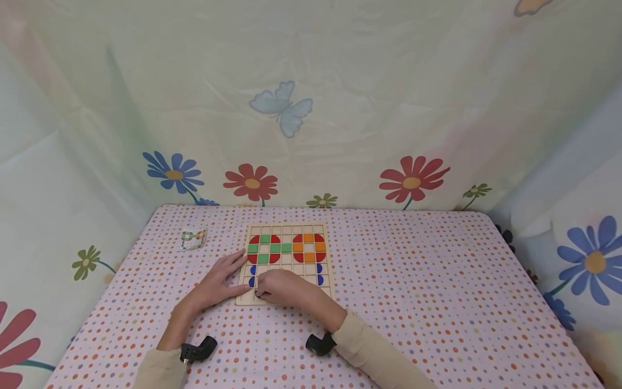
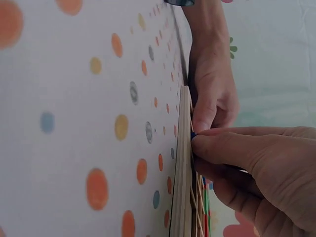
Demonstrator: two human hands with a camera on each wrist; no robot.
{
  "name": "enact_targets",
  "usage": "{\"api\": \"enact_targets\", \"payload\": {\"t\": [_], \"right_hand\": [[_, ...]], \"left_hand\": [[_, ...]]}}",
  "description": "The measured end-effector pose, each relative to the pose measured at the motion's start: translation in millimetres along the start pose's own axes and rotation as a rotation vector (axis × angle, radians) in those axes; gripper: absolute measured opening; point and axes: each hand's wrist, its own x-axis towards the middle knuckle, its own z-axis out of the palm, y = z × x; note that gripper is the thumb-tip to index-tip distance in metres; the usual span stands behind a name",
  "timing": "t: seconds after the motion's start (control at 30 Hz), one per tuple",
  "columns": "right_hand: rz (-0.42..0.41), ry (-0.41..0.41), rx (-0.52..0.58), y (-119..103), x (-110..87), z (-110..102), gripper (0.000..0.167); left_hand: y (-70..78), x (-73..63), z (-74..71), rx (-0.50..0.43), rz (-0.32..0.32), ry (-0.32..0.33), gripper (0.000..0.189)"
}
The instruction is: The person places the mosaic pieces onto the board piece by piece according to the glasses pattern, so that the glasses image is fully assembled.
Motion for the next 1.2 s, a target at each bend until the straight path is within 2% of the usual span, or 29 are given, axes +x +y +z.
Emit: {"api": "enact_targets", "payload": {"t": [0.27, 0.57, 0.87, 1.2], "right_hand": [[-0.008, 0.002, 0.031, -3.7, 0.1, 3.2, 0.013], [0.057, 0.020, 0.060, -5.2, 1.7, 7.7, 0.011], [0.098, 0.039, -0.044, -13.3, 4.3, 6.9, 0.007], [0.199, 0.053, -0.044, -15.2, 1.7, 6.4, 0.010]], "left_hand": [[0.8, -1.4, 0.0, -0.014, -0.001, 0.002, 0.082], [0.1, -1.2, -1.6, 0.006, -0.005, -0.006, 0.082], [-0.3, -2.0, -3.3, 0.009, -0.002, 0.012, 0.082], [0.8, -1.3, -0.2, 0.018, 0.005, 0.017, 0.081]]}}
